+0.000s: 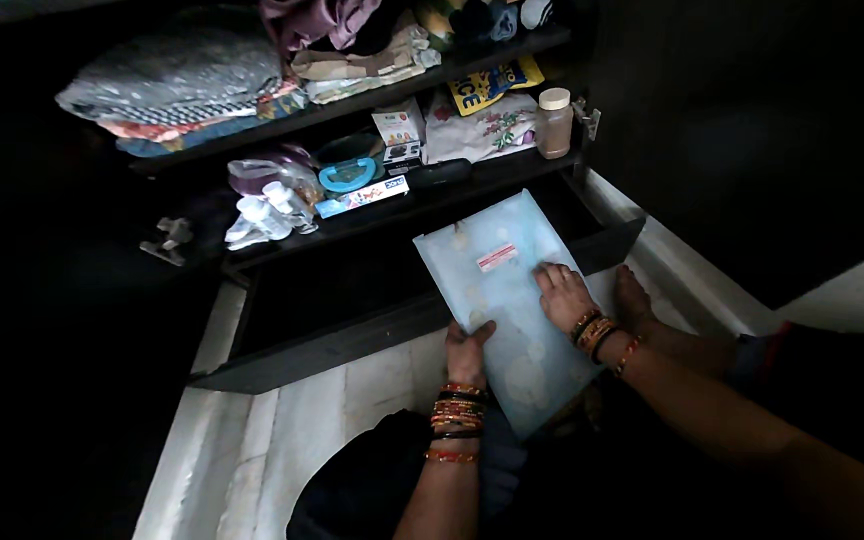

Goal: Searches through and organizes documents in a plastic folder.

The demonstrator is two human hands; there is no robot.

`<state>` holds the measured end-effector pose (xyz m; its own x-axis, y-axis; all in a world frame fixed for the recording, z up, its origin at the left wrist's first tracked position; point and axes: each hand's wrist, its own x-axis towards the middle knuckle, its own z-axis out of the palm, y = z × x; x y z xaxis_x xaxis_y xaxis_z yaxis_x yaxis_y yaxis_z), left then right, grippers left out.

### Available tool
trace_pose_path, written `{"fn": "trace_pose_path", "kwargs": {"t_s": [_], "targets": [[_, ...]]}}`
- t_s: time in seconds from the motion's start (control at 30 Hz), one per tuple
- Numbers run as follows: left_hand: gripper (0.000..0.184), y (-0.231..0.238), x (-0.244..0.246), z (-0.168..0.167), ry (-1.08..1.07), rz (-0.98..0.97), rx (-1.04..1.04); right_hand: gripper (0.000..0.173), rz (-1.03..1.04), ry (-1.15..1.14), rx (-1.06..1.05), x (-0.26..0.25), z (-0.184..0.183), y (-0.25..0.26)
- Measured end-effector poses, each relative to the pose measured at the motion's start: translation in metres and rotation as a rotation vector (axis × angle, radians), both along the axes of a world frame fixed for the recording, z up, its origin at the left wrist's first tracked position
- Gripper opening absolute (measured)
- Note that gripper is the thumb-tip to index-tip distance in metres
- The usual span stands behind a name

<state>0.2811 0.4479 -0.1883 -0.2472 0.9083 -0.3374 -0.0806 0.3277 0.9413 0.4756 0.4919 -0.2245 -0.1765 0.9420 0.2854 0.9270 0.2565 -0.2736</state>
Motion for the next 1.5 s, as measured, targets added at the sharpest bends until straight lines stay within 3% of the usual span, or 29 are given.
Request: {"fn": "trace_pose_path", "kwargs": {"t_s": [0.1,0.27,0.4,0.47,0.67,0.73,0.83,0.97,1.07,1.2,1.4,1.5], "targets": [[0.052,0.003,0.000,0.000,0.036,-0.013,0.001,0.045,0.059,-0.078,-0.038,0.004,0.004,-0.001],[0.051,0.001,-0.001,0.002,0.064,-0.031,-0.004,0.062,0.022,-0.159,-0.247,0.001,0.035,-0.001],[0.052,0.001,-0.001,0.003,0.076,-0.038,-0.008,0.041,0.054,-0.054,-0.023,0.018,0.017,0.008],[0.053,0.000,0.000,0.002,0.033,-0.027,-0.016,0.037,0.056,-0.042,-0.018,0.020,0.022,0.009],[0.057,0.004,-0.004,-0.005,0.058,-0.002,0.016,0.034,-0.094,0.080,-0.211,0.033,0.047,0.021],[0.057,0.007,-0.005,-0.007,0.091,0.000,0.014,0.038,-0.201,0.219,-0.327,0.041,0.057,0.028],[0.068,0.010,-0.007,-0.014,0.259,-0.015,-0.002,0.036,-0.388,0.614,-0.364,0.066,0.060,0.038],[0.092,0.005,-0.004,-0.003,0.782,-0.080,0.136,0.031,-0.446,1.026,-0.252,0.095,0.068,0.043],[0.079,0.003,0.015,0.007,1.040,-0.249,0.477,0.029,-0.335,1.087,-0.193,0.092,0.088,0.041],[0.055,0.012,0.054,0.031,1.172,-0.687,0.834,0.025,-0.211,1.177,-0.173,0.083,0.119,0.033],[0.031,0.023,0.070,0.075,1.365,-0.848,0.887,0.022,-0.052,1.232,-0.167,0.064,0.169,-0.009],[0.035,0.017,0.060,0.088,1.477,-0.920,0.817,0.021,-0.021,1.264,-0.167,0.053,0.180,-0.027]]}}
